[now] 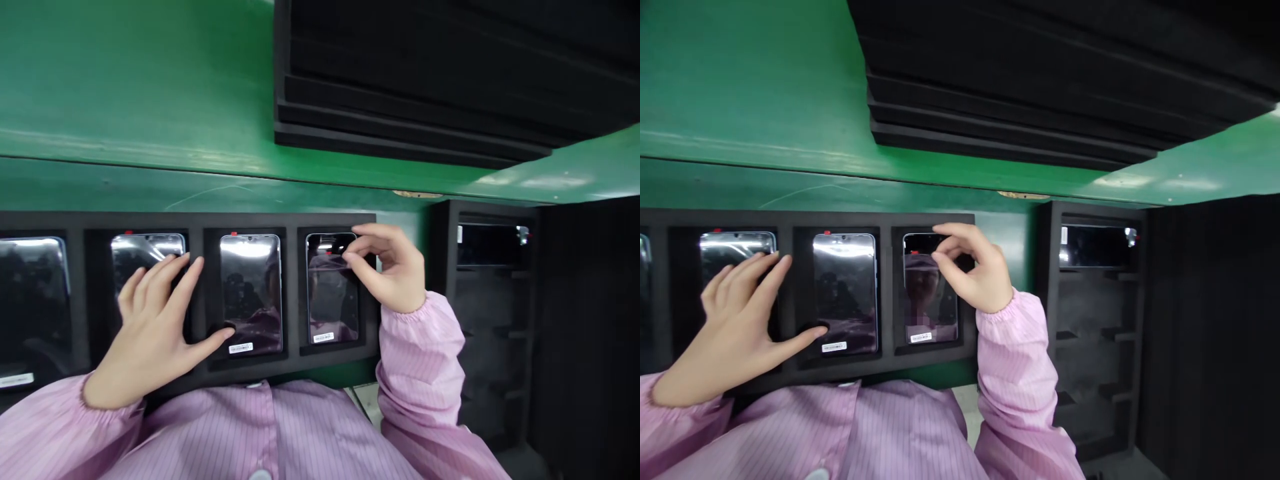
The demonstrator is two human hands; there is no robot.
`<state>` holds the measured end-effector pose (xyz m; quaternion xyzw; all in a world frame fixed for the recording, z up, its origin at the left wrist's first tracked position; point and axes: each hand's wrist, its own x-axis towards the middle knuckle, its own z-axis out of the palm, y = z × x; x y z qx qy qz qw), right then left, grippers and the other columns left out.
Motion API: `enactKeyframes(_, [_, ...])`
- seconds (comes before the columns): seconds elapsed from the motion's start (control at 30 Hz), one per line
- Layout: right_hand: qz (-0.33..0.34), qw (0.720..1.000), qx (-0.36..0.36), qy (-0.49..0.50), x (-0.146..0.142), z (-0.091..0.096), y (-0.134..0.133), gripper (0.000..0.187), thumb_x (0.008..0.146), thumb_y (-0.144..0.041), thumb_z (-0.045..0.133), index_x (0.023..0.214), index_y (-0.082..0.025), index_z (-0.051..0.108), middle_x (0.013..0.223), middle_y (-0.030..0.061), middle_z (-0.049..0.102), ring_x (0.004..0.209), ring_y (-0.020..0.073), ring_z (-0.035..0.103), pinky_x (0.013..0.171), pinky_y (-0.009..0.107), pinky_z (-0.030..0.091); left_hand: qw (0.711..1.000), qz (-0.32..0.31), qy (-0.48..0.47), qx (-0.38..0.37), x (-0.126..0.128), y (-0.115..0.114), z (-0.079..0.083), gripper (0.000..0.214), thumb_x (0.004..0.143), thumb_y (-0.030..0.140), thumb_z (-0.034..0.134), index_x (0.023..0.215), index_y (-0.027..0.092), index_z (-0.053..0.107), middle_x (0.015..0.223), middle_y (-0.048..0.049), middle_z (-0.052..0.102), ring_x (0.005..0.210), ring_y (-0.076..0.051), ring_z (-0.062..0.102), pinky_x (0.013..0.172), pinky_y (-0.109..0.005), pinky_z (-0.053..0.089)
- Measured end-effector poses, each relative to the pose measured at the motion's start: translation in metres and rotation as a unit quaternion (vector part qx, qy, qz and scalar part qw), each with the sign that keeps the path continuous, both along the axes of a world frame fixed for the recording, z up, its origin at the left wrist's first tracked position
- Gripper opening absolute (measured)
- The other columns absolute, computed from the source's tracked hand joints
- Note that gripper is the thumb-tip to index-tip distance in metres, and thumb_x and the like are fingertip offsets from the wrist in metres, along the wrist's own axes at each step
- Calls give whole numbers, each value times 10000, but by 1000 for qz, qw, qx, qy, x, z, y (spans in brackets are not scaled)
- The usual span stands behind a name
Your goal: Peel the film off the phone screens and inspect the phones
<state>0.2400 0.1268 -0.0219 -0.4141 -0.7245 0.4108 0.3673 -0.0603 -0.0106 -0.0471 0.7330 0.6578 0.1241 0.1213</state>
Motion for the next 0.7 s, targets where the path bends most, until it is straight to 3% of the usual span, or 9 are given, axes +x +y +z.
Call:
enactKeyframes(0.1, [35, 992, -111, 49, -9, 1, -1, 132, 877, -199, 616, 987, -175, 683, 882, 19, 667, 659, 92, 648, 616, 215, 553, 1000, 4, -4, 6, 0, -1, 0, 871, 833, 624, 491, 1530, 182, 212, 1482, -204, 347, 1419, -397, 287, 1169, -572, 172])
enactKeyframes(0.2, [48, 973, -208, 83, -20, -2, -3, 140, 882, -233, 583, 912, -160, 699, 931, 34, 672, 673, 96, 669, 632, 209, 578, 1000, 2, -6, 9, 1, -1, 0, 844, 837, 623, 484, 1527, 211, 229, 1491, -198, 336, 1420, -407, 281, 1160, -584, 178])
enactKeyframes(0.4, [1, 947, -292, 132, -33, -12, -9, 128, 839, -222, 613, 951, -172, 649, 879, 8, 644, 706, 117, 692, 648, 216, 604, 1000, -7, 6, 13, 0, -1, -2, 814, 838, 623, 480, 1515, 224, 267, 1486, -190, 337, 1418, -405, 281, 1154, -583, 189])
enactKeyframes(0.5, [-15, 959, -266, 97, -29, -10, -10, 164, 844, -226, 598, 992, -165, 637, 886, 17, 639, 693, 116, 687, 642, 221, 596, 1000, -14, 10, 16, -2, -1, -3, 824, 843, 643, 456, 1512, 199, 270, 1486, -204, 333, 1413, -410, 285, 1150, -592, 189])
enactKeyframes(0.57, [-36, 977, -205, 40, -22, -4, -9, 196, 848, -231, 597, 1025, -162, 645, 912, 32, 651, 705, 119, 681, 652, 230, 587, 1000, -18, 3, 24, -4, 0, -3, 849, 851, 666, 429, 1520, 181, 236, 1483, -213, 344, 1407, -410, 297, 1145, -603, 191])
enactKeyframes(0.63, [-86, 992, -88, -23, -14, 7, -10, 211, 856, -225, 599, 1051, -167, 655, 969, 47, 658, 754, 126, 671, 694, 249, 578, 999, -25, -20, 19, -6, 0, -2, 808, 896, 618, 397, 1532, 178, 166, 1485, -202, 364, 1403, -382, 321, 1151, -593, 203])
enactKeyframes(0.7, [-145, 985, 51, -76, -9, 19, -16, 207, 873, -209, 584, 1061, -168, 660, 1014, 62, 649, 804, 138, 656, 739, 276, 568, 999, -10, -42, 10, -8, -1, 0, 710, 948, 499, 368, 1537, 186, 124, 1499, -180, 368, 1399, -340, 347, 1157, -554, 243])
